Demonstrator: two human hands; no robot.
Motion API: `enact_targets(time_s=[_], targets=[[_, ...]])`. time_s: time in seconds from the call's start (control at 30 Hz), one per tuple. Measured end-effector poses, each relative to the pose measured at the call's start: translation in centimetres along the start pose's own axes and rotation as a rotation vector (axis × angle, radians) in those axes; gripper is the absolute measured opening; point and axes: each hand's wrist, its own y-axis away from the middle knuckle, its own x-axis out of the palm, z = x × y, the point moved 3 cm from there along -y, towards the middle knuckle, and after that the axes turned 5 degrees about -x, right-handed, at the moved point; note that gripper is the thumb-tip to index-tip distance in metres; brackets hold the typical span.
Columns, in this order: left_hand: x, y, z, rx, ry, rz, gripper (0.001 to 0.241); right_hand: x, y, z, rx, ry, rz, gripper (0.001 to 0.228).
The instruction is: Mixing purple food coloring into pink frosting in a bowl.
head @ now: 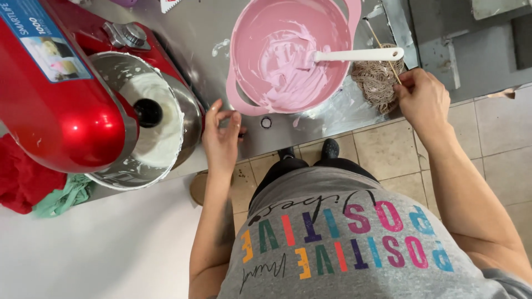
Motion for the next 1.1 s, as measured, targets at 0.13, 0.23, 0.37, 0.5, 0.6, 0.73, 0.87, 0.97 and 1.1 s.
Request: enact_targets(time_s=[0.13,0.23,0.37,0.5,0.6,0.73,0.87,0.97,1.1], targets=[[1.1,-2.9,0.0,-0.059,-0.103,0.035,0.07,1.0,-0.2,-1.4,-0.058,-0.004,-0.087,0.011],[2.0,-4.6,1.4,0.036,0.146,0.156,0.043,0.8,-0.2,-1.7,-0.035,-0.042,-0.14,0.009],[2.8,-4.3,-0.1,-0.054,0.108,0.174,0.034,-2.4,1.0,0.7,-0.018,-0.135,-0.17,0.009],[3.3,-3.5,-0.4,-0.213,0.138,0.161,0.036,-6.4,3.3,3.1,-0.061,-0.298,-0.255,0.005],[3.4,-1.7,-1.5,-0.155,0.162,0.171,0.039,-9.5,5.9,3.8,-0.122,-0.433,-0.306,0.007],[3.7,-0.3,-0.8,0.202,0.201,0.185,0.053,-13.2,10.8,5.0,-0.166,-0.388,-0.209,0.015],[4.6,2.0,-1.3,0.23,0.019,0.128,0.056,-14.5,12.1,9.0,-0.325,-0.263,-0.102,0.017],[5.1,3.0,-0.3,0.217,-0.156,0.085,0.056,-13.4,11.0,12.3,-0.379,0.16,-0.078,0.012],[5.5,3.2,-0.1,0.174,-0.226,0.095,0.064,-9.3,8.3,12.3,-0.323,0.538,0.12,0.024]])
